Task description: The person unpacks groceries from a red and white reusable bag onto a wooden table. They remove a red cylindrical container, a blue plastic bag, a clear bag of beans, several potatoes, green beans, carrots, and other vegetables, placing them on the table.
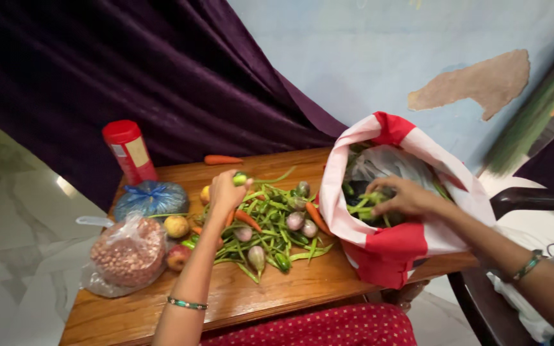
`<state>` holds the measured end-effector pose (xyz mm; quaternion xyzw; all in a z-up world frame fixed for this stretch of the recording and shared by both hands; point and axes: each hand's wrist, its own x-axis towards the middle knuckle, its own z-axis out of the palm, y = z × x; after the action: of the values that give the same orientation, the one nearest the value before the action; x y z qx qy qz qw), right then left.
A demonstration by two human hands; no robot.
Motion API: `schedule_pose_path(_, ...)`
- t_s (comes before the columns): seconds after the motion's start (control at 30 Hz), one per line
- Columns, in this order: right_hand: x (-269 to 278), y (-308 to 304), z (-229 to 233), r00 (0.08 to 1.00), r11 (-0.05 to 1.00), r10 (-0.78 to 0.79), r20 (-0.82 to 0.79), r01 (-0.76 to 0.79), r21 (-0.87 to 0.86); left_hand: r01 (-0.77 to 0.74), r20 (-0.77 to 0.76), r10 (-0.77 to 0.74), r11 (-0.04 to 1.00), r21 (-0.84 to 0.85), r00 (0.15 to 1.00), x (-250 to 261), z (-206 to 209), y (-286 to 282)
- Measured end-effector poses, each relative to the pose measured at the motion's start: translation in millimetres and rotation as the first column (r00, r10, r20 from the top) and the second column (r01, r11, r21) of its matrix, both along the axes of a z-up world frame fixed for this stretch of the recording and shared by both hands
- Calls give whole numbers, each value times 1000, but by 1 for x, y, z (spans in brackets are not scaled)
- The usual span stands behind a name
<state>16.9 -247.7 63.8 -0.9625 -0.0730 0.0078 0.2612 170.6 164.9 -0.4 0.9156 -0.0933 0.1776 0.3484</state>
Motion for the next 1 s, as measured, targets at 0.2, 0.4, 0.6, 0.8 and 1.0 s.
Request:
schedule_pose_path(0.2, 20, 14, 84, 981, 996, -78, 176, 69, 56, -296, 15, 296, 948, 120, 955, 9, -72, 39)
schedule_pose_path(0.4, 72, 98, 100, 911, 994, 68, 407, -98, 52, -222, -119, 245, 959, 175, 962, -6, -84, 30)
schedule_pose_path(0.6, 128, 233, -24, 980, 983, 115, 163, -88, -163, -74, -298, 130, 979, 192, 946, -28, -64, 42)
schedule_pose_path(0.8, 137, 280, -84, 975, 966, 149, 166, -107, -237, 14, -284, 54, 973, 232, 957, -46, -60, 56)
schedule_pose_path(1.0, 98, 237, -10, 905, 929, 173, 388, -19, -370, 56, -202, -6, 969, 242, 979, -62, -54, 32)
